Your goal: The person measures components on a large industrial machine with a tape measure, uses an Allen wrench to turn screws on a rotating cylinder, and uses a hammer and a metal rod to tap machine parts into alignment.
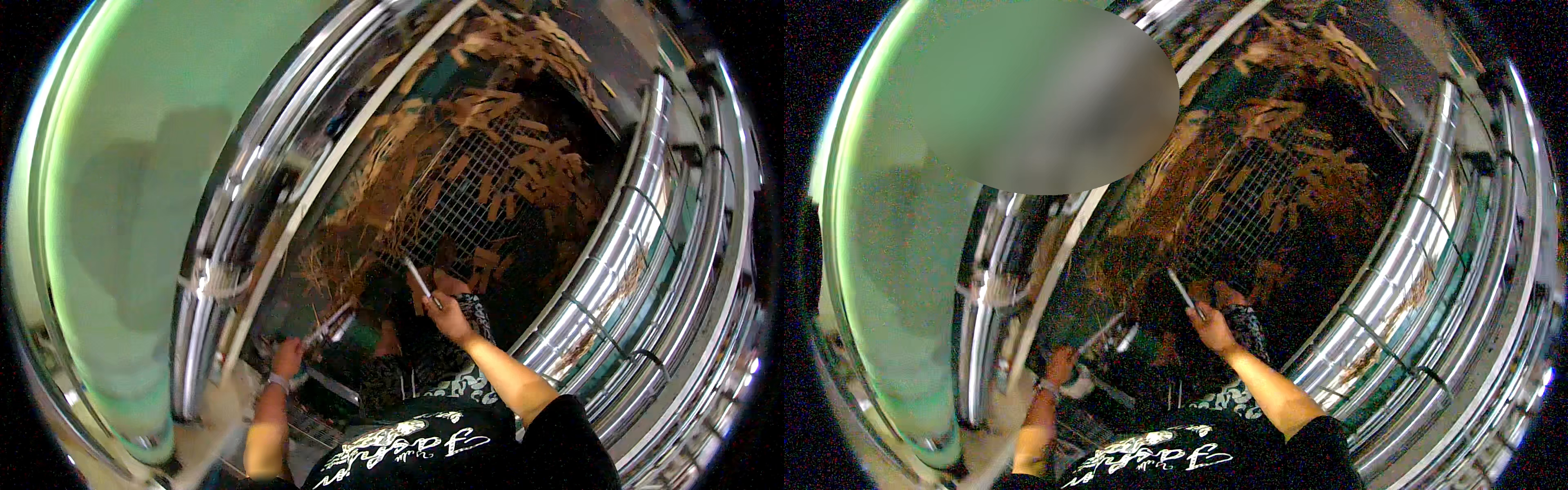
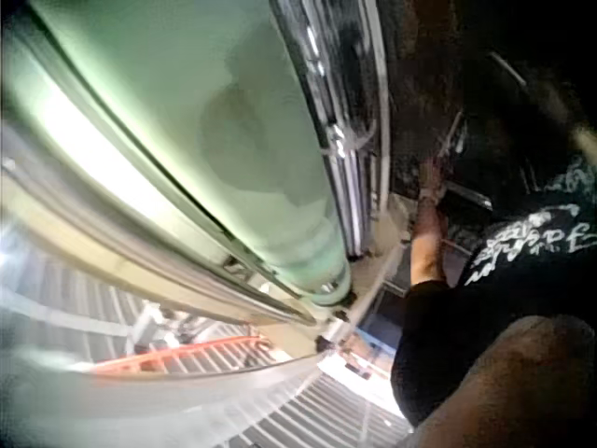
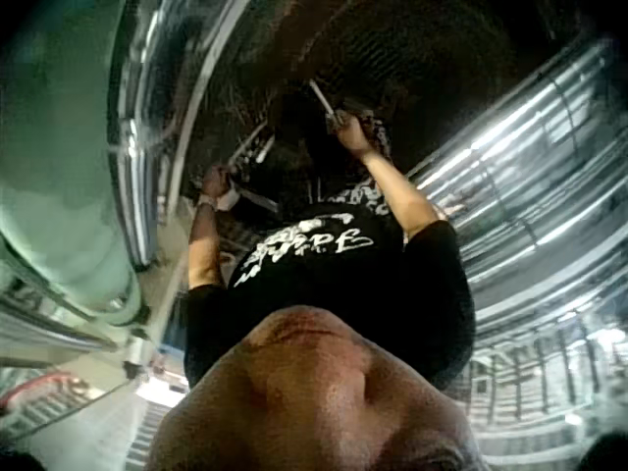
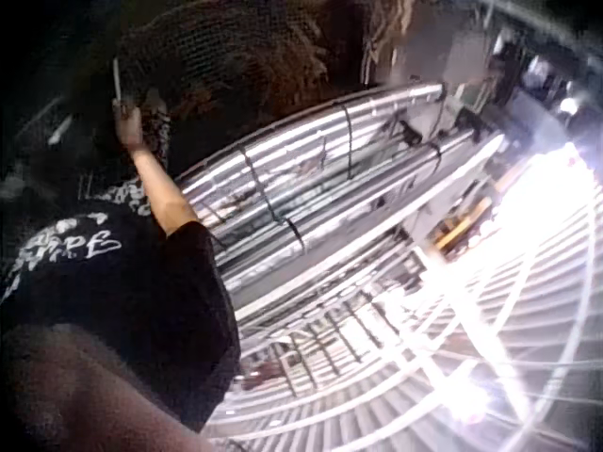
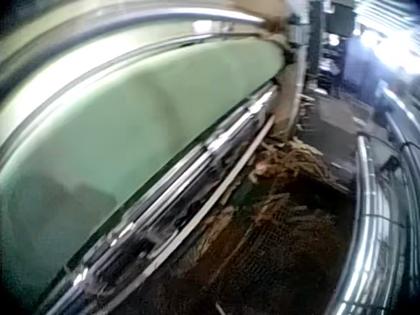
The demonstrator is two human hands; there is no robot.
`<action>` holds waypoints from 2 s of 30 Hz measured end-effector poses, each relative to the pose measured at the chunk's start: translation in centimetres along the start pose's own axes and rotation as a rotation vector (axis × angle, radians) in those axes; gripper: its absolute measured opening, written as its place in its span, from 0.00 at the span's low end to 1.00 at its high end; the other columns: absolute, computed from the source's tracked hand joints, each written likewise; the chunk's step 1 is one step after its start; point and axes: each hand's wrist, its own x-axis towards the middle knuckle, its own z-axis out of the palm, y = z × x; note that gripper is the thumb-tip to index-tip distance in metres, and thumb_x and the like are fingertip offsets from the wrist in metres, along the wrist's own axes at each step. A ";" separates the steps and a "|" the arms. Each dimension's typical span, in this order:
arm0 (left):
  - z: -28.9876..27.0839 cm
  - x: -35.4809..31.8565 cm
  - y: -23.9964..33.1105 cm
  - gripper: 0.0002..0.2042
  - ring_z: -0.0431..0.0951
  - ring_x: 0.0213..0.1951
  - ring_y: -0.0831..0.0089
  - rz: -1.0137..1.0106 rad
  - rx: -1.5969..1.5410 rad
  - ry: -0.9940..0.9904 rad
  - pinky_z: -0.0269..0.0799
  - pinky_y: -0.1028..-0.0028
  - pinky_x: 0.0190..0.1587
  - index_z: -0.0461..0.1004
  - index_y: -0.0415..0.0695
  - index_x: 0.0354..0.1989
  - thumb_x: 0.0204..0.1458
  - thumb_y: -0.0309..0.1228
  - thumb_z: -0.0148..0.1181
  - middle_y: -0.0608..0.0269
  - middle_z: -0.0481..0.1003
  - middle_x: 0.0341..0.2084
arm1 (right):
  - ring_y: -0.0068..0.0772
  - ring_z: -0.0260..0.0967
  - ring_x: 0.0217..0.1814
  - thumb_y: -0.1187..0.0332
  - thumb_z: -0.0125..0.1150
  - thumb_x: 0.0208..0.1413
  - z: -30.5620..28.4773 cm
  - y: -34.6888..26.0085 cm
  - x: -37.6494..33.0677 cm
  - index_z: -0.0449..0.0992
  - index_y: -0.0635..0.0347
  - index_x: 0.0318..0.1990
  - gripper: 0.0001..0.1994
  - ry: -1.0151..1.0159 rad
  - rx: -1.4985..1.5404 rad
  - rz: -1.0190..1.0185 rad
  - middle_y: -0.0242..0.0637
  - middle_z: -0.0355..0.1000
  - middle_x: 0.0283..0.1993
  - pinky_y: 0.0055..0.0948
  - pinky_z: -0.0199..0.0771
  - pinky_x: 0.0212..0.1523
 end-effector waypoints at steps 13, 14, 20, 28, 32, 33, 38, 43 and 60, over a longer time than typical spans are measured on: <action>-16.7 19.0 27.5 0.11 0.70 0.23 0.62 0.230 -0.062 -0.126 0.64 0.63 0.28 0.71 0.40 0.24 0.51 0.34 0.48 0.54 0.71 0.18 | 0.36 0.59 0.20 0.56 0.45 0.57 -25.9 -15.7 9.0 0.66 0.63 0.31 0.17 0.514 0.133 0.077 0.41 0.62 0.18 0.34 0.58 0.23; -18.4 20.6 30.9 0.11 0.70 0.23 0.62 0.252 -0.065 -0.125 0.63 0.64 0.27 0.71 0.40 0.23 0.51 0.34 0.49 0.54 0.71 0.18 | 0.36 0.59 0.20 0.55 0.45 0.57 -27.1 -16.1 10.0 0.66 0.63 0.32 0.17 0.536 0.138 0.093 0.41 0.62 0.18 0.34 0.58 0.23; -21.6 32.6 37.4 0.12 0.72 0.25 0.59 0.311 -0.126 -0.118 0.65 0.65 0.29 0.72 0.41 0.23 0.49 0.37 0.49 0.55 0.72 0.19 | 0.28 0.54 0.18 0.58 0.45 0.57 -32.9 -19.5 15.9 0.62 0.63 0.30 0.15 0.475 0.125 0.055 0.36 0.58 0.18 0.31 0.55 0.20; -30.4 44.2 53.7 0.14 0.71 0.27 0.58 0.381 0.144 -0.273 0.64 0.63 0.31 0.69 0.40 0.24 0.51 0.39 0.47 0.54 0.71 0.20 | 0.17 0.46 0.13 0.62 0.45 0.58 -43.0 -25.3 19.6 0.59 0.57 0.27 0.11 0.458 0.894 0.083 0.25 0.52 0.16 0.19 0.47 0.12; -32.3 50.5 58.1 0.12 0.71 0.25 0.59 0.447 0.096 -0.242 0.65 0.64 0.31 0.69 0.39 0.24 0.51 0.36 0.47 0.53 0.71 0.21 | 0.22 0.53 0.14 0.60 0.44 0.57 -44.7 -20.4 24.1 0.62 0.59 0.28 0.12 0.421 0.658 0.110 0.28 0.55 0.14 0.26 0.53 0.14; -32.3 51.7 59.4 0.12 0.71 0.25 0.60 0.442 0.052 -0.233 0.65 0.64 0.31 0.69 0.39 0.24 0.51 0.35 0.47 0.53 0.71 0.21 | 0.24 0.54 0.14 0.60 0.44 0.57 -46.2 -20.2 25.4 0.62 0.60 0.28 0.13 0.377 0.539 0.200 0.30 0.56 0.14 0.29 0.55 0.16; -35.5 48.8 70.6 0.12 0.72 0.21 0.65 0.125 0.001 -0.182 0.65 0.67 0.27 0.72 0.40 0.25 0.51 0.35 0.47 0.55 0.72 0.18 | 0.27 0.57 0.18 0.58 0.44 0.57 -56.5 -24.6 31.7 0.67 0.66 0.39 0.17 0.034 0.228 0.135 0.35 0.61 0.19 0.29 0.59 0.22; -35.1 46.7 77.7 0.14 0.72 0.25 0.63 0.078 0.198 -0.405 0.65 0.65 0.29 0.73 0.41 0.26 0.52 0.39 0.47 0.55 0.71 0.19 | 0.25 0.56 0.18 0.54 0.43 0.58 -65.5 -27.0 35.2 0.63 0.61 0.46 0.19 -0.338 0.514 0.336 0.33 0.61 0.20 0.27 0.58 0.21; -33.6 50.0 88.4 0.15 0.71 0.24 0.66 -0.008 0.001 -0.442 0.65 0.67 0.30 0.74 0.44 0.30 0.52 0.43 0.47 0.61 0.73 0.22 | 0.37 0.57 0.18 0.65 0.45 0.55 -69.5 -6.8 44.2 0.68 0.64 0.36 0.10 -0.333 0.306 0.267 0.44 0.61 0.19 0.37 0.56 0.20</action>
